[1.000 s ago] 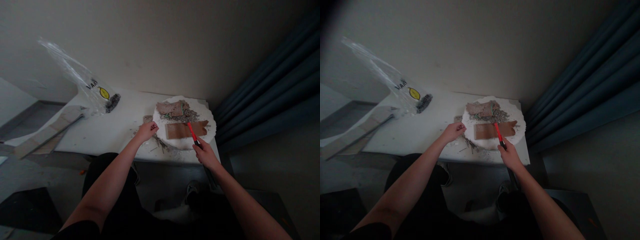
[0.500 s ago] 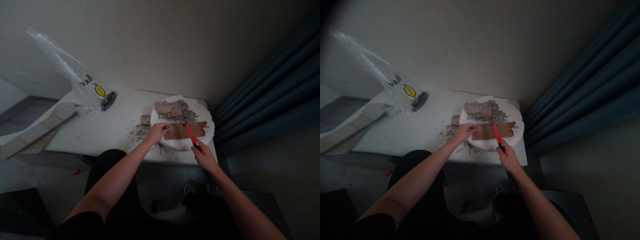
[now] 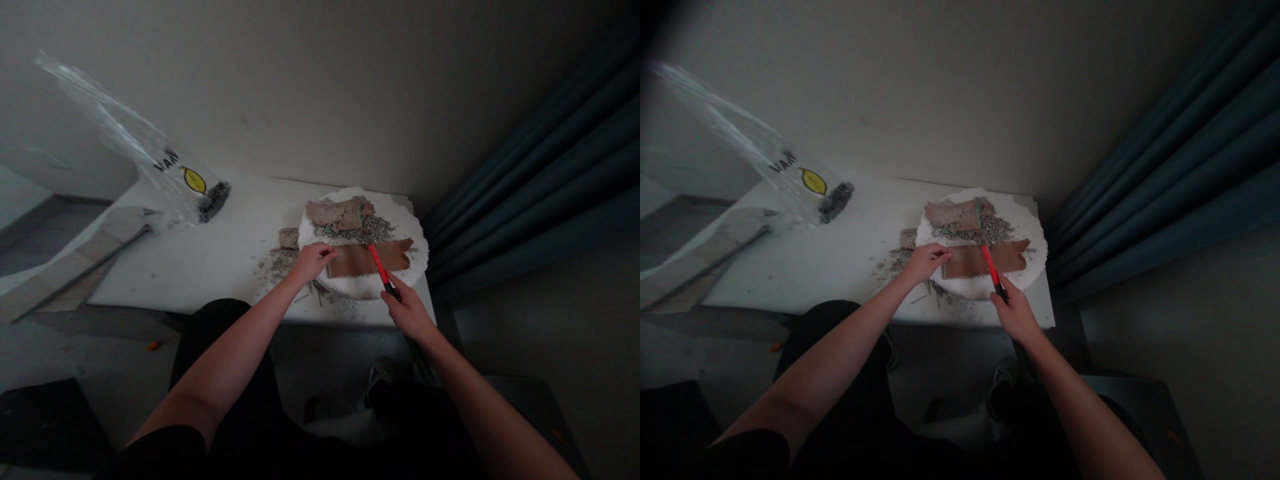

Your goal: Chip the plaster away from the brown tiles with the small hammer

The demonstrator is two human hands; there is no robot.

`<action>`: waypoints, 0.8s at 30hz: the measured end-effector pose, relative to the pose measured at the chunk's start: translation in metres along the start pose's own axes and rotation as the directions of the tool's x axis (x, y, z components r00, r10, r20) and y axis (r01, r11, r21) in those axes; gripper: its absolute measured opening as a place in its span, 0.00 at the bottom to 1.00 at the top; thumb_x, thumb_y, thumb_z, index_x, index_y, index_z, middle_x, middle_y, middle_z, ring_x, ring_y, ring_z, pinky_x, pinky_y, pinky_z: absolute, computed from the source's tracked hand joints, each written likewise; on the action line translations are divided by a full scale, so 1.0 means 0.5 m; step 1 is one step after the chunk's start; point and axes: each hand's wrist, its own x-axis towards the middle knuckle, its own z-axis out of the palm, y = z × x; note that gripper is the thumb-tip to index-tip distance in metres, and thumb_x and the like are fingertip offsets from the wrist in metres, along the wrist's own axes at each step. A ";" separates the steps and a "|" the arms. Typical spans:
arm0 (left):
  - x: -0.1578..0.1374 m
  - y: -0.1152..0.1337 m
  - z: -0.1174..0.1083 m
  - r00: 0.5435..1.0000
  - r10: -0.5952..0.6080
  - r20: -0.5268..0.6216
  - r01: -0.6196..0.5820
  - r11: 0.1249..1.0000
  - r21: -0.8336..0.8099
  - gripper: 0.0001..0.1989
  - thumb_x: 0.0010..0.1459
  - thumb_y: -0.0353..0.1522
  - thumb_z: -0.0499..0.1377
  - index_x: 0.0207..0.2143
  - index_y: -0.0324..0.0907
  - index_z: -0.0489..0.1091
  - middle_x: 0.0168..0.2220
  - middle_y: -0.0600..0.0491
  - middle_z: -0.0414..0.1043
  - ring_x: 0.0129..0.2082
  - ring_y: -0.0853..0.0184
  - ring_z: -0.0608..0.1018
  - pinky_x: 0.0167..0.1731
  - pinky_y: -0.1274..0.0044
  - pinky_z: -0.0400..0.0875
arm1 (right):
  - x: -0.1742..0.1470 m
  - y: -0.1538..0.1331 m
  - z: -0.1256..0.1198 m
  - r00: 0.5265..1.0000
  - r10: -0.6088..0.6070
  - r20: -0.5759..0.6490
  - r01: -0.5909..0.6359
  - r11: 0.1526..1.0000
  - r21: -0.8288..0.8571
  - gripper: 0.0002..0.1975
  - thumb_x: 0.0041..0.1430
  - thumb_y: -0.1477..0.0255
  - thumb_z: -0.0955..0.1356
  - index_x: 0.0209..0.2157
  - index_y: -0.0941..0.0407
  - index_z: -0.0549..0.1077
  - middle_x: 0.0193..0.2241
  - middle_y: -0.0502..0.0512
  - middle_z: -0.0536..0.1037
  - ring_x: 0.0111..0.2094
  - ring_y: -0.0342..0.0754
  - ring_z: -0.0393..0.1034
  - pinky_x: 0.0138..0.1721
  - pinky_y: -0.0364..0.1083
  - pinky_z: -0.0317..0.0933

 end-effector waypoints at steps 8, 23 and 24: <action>-0.003 0.007 -0.003 1.000 0.012 -0.003 -0.012 1.000 -0.003 0.11 0.59 0.38 0.56 0.30 0.41 0.74 0.32 0.52 0.76 0.34 0.67 0.75 0.36 0.76 0.66 | 0.000 0.004 0.001 1.000 -0.023 0.011 0.023 1.000 0.001 0.32 0.58 0.67 0.64 0.64 0.60 0.63 0.26 0.53 0.75 0.24 0.46 0.65 0.27 0.45 0.62; -0.004 0.012 -0.004 1.000 0.021 -0.008 -0.020 0.998 0.053 0.12 0.59 0.39 0.56 0.30 0.42 0.74 0.31 0.53 0.75 0.33 0.67 0.74 0.35 0.76 0.65 | 0.002 0.008 0.003 1.000 -0.021 0.004 0.021 1.000 -0.007 0.31 0.59 0.67 0.64 0.63 0.60 0.63 0.27 0.54 0.75 0.25 0.46 0.66 0.28 0.45 0.63; -0.004 0.012 -0.004 1.000 0.021 -0.008 -0.021 0.998 0.052 0.12 0.59 0.39 0.56 0.30 0.42 0.74 0.31 0.53 0.75 0.33 0.67 0.74 0.35 0.76 0.65 | 0.002 0.008 0.003 1.000 -0.020 0.006 0.020 1.000 -0.009 0.31 0.59 0.67 0.64 0.63 0.60 0.63 0.27 0.54 0.75 0.25 0.46 0.66 0.28 0.45 0.63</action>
